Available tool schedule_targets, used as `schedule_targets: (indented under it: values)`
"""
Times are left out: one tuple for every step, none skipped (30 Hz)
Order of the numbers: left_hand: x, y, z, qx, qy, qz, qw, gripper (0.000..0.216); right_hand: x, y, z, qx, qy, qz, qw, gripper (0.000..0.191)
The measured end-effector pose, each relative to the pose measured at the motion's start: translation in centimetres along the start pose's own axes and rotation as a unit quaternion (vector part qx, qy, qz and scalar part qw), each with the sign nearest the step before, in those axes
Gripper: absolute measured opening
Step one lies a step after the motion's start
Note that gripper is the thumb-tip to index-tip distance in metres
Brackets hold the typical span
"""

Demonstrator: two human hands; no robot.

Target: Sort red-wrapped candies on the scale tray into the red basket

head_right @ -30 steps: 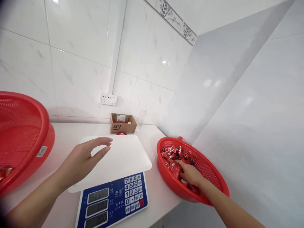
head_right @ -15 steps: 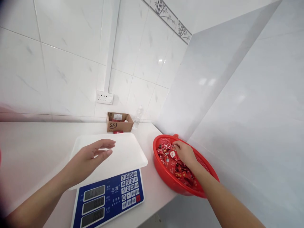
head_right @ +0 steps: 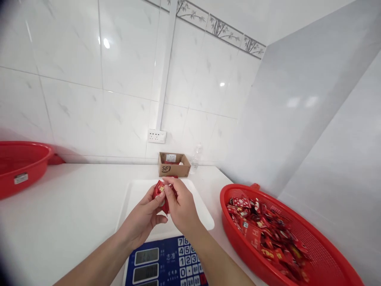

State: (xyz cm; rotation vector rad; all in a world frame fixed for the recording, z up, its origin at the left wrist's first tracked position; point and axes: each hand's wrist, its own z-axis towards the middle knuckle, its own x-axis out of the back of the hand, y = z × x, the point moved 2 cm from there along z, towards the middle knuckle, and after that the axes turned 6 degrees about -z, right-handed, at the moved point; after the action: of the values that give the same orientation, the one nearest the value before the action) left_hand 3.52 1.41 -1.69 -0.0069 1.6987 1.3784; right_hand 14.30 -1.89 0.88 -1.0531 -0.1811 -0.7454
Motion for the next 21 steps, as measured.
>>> schedule_targets:
  values:
    - [0.3, 0.4, 0.1, -0.018, 0.007, 0.003, 1.000, 0.031, -0.1, -0.2, 0.0, -0.004, -0.011, 0.022, 1.000, 0.030]
    - [0.5, 0.8, 0.2, -0.034, 0.012, 0.004, 0.999, 0.031, 0.0, -0.4, -0.1, -0.011, -0.022, 0.042, 0.999, 0.031]
    - [0.8, 1.1, 0.2, -0.046, 0.017, 0.003, 0.999, 0.029, 0.2, -0.4, -0.1, -0.019, -0.033, 0.061, 0.997, 0.032]
    - [1.0, 1.4, 0.3, -0.055, 0.021, 0.000, 0.998, 0.027, 0.3, -0.3, -0.1, -0.029, -0.041, 0.077, 0.996, 0.033]
    - [1.1, 1.6, 0.3, -0.062, 0.023, -0.003, 0.998, 0.025, 0.5, -0.1, -0.2, -0.039, -0.045, 0.091, 0.994, 0.034]
    - [1.3, 1.8, 0.3, -0.066, 0.025, -0.006, 0.997, 0.024, 0.7, 0.0, -0.3, -0.047, -0.045, 0.103, 0.993, 0.035]
    - [1.4, 2.0, 0.3, -0.068, 0.026, -0.008, 0.997, 0.023, 0.8, 0.2, -0.3, -0.055, -0.043, 0.114, 0.991, 0.036]
    - [1.4, 2.1, 0.3, -0.067, 0.026, -0.010, 0.997, 0.022, 0.9, 0.5, -0.4, -0.061, -0.038, 0.124, 0.990, 0.038]
    - [1.5, 2.2, 0.3, -0.065, 0.026, -0.011, 0.997, 0.023, 0.9, 0.7, -0.5, -0.066, -0.032, 0.135, 0.988, 0.039]
    - [1.5, 2.4, 0.2, -0.063, 0.026, -0.012, 0.998, 0.023, 1.0, 0.8, -0.5, -0.071, -0.026, 0.146, 0.986, 0.040]
    - [1.5, 2.4, 0.2, -0.061, 0.026, -0.011, 0.998, 0.023, 1.0, 1.0, -0.6, -0.076, -0.020, 0.156, 0.985, 0.041]
    - [1.5, 2.5, 0.2, -0.060, 0.026, -0.011, 0.998, 0.023, 1.1, 1.1, -0.6, -0.082, -0.014, 0.165, 0.983, 0.043]
    - [1.5, 2.6, 0.2, -0.060, 0.026, -0.010, 0.998, 0.023, 1.2, 1.3, -0.7, -0.087, -0.008, 0.174, 0.981, 0.045]
    - [1.5, 2.6, 0.2, -0.060, 0.025, -0.009, 0.998, 0.023, 1.2, 1.4, -0.7, -0.091, -0.002, 0.182, 0.979, 0.046]
    - [1.5, 2.7, 0.2, -0.060, 0.024, -0.008, 0.998, 0.022, 1.3, 1.5, -0.8, -0.094, 0.006, 0.188, 0.978, 0.047]
    - [1.5, 2.7, 0.2, -0.060, 0.023, -0.008, 0.998, 0.021, 1.4, 1.6, -0.8, -0.094, 0.014, 0.194, 0.976, 0.047]
    - [1.5, 2.7, 0.2, -0.060, 0.022, -0.008, 0.998, 0.021, 1.5, 1.6, -0.9, -0.093, 0.021, 0.199, 0.975, 0.046]
    - [1.6, 2.7, 0.2, -0.060, 0.020, -0.008, 0.998, 0.021, 1.5, 1.7, -1.0, -0.090, 0.027, 0.203, 0.975, 0.045]
    - [1.6, 2.6, 0.3, -0.059, 0.018, -0.007, 0.998, 0.021, 1.6, 1.7, -1.1, -0.086, 0.032, 0.206, 0.974, 0.044]
    - [1.6, 2.6, 0.3, -0.058, 0.016, -0.006, 0.998, 0.021, 1.6, 1.8, -1.2, -0.081, 0.035, 0.206, 0.975, 0.042]
    - [1.6, 2.6, 0.3, -0.056, 0.014, -0.004, 0.998, 0.022, 1.6, 1.8, -1.3, -0.076, 0.036, 0.205, 0.975, 0.038]
